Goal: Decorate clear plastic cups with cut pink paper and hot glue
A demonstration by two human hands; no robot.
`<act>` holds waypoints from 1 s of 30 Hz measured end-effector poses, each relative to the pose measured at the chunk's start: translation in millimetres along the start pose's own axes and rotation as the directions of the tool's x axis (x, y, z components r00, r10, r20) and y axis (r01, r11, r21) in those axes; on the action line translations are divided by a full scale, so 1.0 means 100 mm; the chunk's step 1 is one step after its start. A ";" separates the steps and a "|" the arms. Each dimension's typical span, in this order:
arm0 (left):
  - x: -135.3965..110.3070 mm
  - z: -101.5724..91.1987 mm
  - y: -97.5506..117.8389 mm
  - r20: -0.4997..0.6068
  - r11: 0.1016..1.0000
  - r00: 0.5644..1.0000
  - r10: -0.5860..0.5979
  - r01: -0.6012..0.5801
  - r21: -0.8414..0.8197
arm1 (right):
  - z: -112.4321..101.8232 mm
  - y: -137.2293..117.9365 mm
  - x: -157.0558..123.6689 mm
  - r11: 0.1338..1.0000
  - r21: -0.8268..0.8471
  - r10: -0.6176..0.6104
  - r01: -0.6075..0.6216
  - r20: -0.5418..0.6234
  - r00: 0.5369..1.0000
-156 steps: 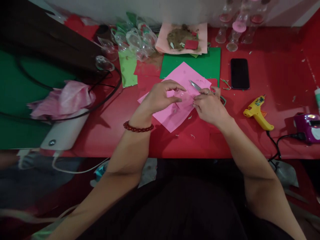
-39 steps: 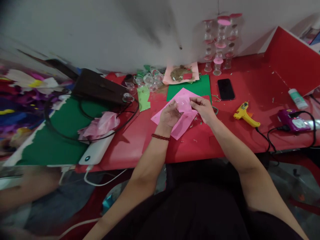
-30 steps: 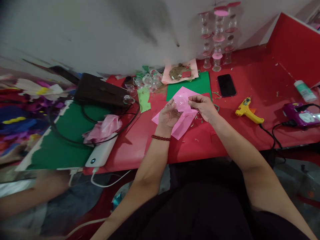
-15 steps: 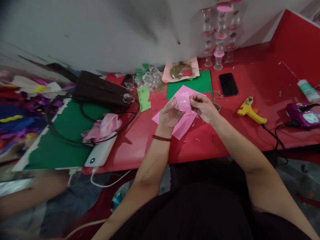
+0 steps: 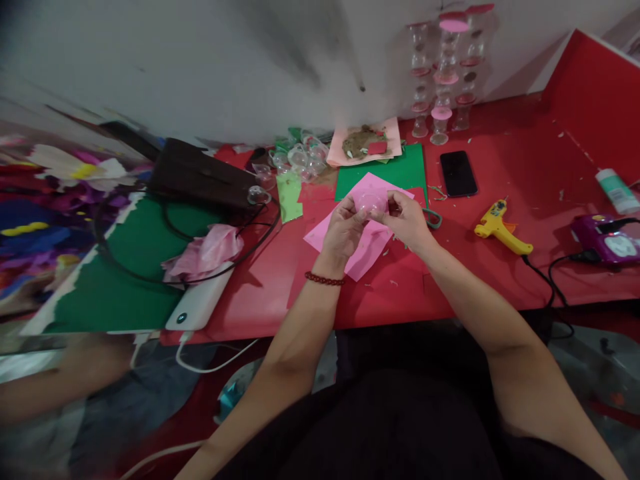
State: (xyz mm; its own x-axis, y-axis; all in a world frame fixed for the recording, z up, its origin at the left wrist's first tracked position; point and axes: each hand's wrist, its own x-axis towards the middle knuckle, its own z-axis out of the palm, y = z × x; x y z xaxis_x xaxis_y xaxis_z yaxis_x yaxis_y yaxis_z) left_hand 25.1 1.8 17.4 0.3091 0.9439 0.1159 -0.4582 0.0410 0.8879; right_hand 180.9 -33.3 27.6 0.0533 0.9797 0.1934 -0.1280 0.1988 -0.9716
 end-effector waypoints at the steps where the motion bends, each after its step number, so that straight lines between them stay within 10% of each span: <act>1: 0.00 0.01 0.00 -0.005 1.000 1.000 0.003 -0.003 0.004 | 0.00 0.01 0.00 1.000 -0.001 -0.005 0.005 -0.003 1.000; 30: 0.04 -0.05 -0.02 -0.076 0.999 0.996 0.047 -0.046 0.004 | 0.04 0.06 0.00 0.993 0.085 0.087 -0.081 -0.066 0.994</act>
State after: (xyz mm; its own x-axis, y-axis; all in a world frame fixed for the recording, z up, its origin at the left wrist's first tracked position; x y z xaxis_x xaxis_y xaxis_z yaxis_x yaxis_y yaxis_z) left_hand 23.4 6.9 13.9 0.2236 0.9669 0.1233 -0.4683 -0.0044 0.8835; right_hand 175.8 -32.4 22.5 0.1077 0.9893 0.0985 -0.2152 0.1199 -0.9692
